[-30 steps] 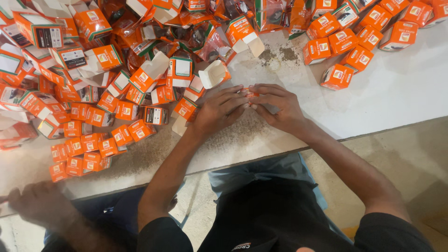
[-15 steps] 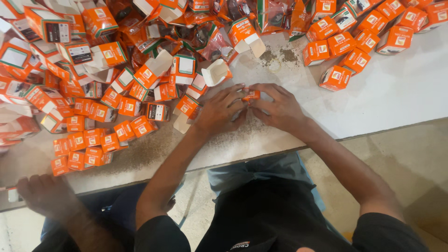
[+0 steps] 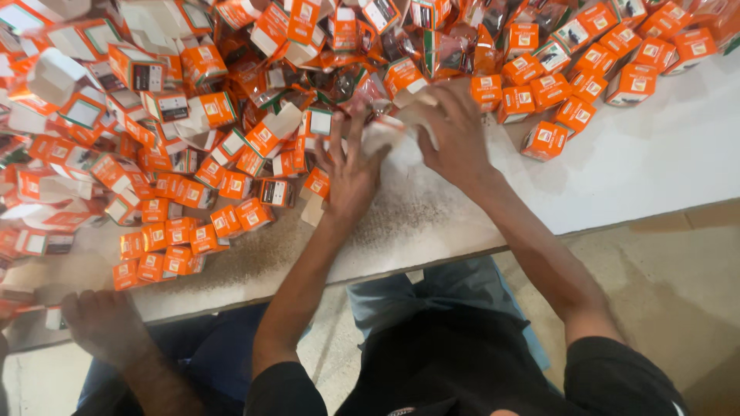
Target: The person folds small orange product boxes at a large table covered with many open boxes and plastic-wrapped items. They pick up a flat or open box, press its flaps to close it, and place the finished box back onto the table pile, repeating this with one box at a time.
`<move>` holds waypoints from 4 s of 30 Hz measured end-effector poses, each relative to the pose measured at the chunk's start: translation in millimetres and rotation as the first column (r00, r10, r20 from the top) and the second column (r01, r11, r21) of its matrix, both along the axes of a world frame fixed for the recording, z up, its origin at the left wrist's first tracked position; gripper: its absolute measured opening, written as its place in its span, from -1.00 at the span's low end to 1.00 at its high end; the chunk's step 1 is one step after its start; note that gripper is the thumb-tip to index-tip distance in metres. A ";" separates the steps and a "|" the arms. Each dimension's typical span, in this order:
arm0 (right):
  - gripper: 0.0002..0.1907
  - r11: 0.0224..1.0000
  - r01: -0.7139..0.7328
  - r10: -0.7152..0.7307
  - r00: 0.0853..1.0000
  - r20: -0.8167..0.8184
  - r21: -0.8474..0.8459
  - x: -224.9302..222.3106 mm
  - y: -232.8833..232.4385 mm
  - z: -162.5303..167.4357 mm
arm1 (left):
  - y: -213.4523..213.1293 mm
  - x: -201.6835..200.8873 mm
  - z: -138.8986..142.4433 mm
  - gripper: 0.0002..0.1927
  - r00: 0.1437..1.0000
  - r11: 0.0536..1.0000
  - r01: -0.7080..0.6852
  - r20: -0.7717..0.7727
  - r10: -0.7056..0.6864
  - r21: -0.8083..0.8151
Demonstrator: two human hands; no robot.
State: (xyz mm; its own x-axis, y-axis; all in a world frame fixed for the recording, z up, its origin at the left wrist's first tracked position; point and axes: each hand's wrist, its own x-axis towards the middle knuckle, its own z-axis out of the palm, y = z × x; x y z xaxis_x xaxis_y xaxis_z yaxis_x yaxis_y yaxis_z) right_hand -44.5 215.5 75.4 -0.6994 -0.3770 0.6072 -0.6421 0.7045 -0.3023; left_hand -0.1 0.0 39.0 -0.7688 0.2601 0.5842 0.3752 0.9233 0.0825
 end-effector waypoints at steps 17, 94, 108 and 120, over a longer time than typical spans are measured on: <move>-0.65 0.977 -0.200 0.167 0.933 0.317 0.075 -49.2 -40.5 -1.6 | 17.6 21.2 -3.9 -0.52 0.941 0.797 0.182 0.132 -0.310 0.575; -0.30 0.943 0.055 0.108 0.882 0.458 -0.329 70.9 22.6 -40.0 | 39.9 8.9 -40.8 -0.38 0.782 0.342 0.092 0.145 -0.606 0.935; -0.37 0.937 0.097 -0.131 0.988 0.080 0.336 71.9 18.9 -37.5 | 26.5 4.8 -27.8 -0.40 0.829 0.798 0.344 0.238 -0.505 0.496; -0.69 0.979 -0.169 0.192 0.955 0.226 -0.118 44.9 39.4 -43.1 | 28.5 -6.1 -32.3 -0.73 0.812 0.631 0.435 0.022 -0.583 0.642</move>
